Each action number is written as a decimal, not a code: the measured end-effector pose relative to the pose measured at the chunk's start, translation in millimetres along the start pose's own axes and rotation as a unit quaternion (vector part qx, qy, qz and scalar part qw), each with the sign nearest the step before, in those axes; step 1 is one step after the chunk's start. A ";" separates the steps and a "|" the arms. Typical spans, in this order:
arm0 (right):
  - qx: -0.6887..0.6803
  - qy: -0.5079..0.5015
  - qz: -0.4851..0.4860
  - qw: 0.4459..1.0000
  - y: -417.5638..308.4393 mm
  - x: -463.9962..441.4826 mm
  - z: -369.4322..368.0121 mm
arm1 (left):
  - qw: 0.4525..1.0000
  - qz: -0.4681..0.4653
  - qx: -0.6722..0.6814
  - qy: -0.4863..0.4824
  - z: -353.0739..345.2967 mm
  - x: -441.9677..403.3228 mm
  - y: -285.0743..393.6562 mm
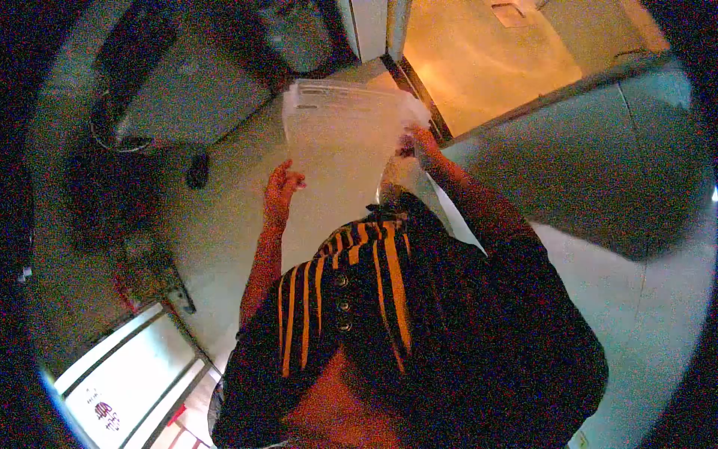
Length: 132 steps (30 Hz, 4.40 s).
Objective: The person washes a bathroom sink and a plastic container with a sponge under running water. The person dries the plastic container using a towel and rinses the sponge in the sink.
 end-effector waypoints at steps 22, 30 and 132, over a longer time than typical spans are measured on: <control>-0.240 0.143 -0.180 0.943 -58.5 -162.7 221.1 | 0.980 0.200 0.016 -0.015 -81.0 -235.0 -50.1; -0.353 0.203 -0.161 0.899 -32.0 -155.3 299.6 | 0.961 0.175 -0.075 -0.201 -150.9 -397.2 -18.4; 0.738 -0.037 0.236 0.631 -227.1 -283.3 12.3 | 0.960 -0.074 -0.033 0.268 -8.0 -320.2 21.0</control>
Point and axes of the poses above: each hand's wrist, its own x-axis away from the middle knuckle, its own z-axis out of the back of the hand, y = z × x, the point moved 8 cm from there along -x, towards the middle knuckle, and after that the axes turned 13 degrees about x, right-handed, at the moved point
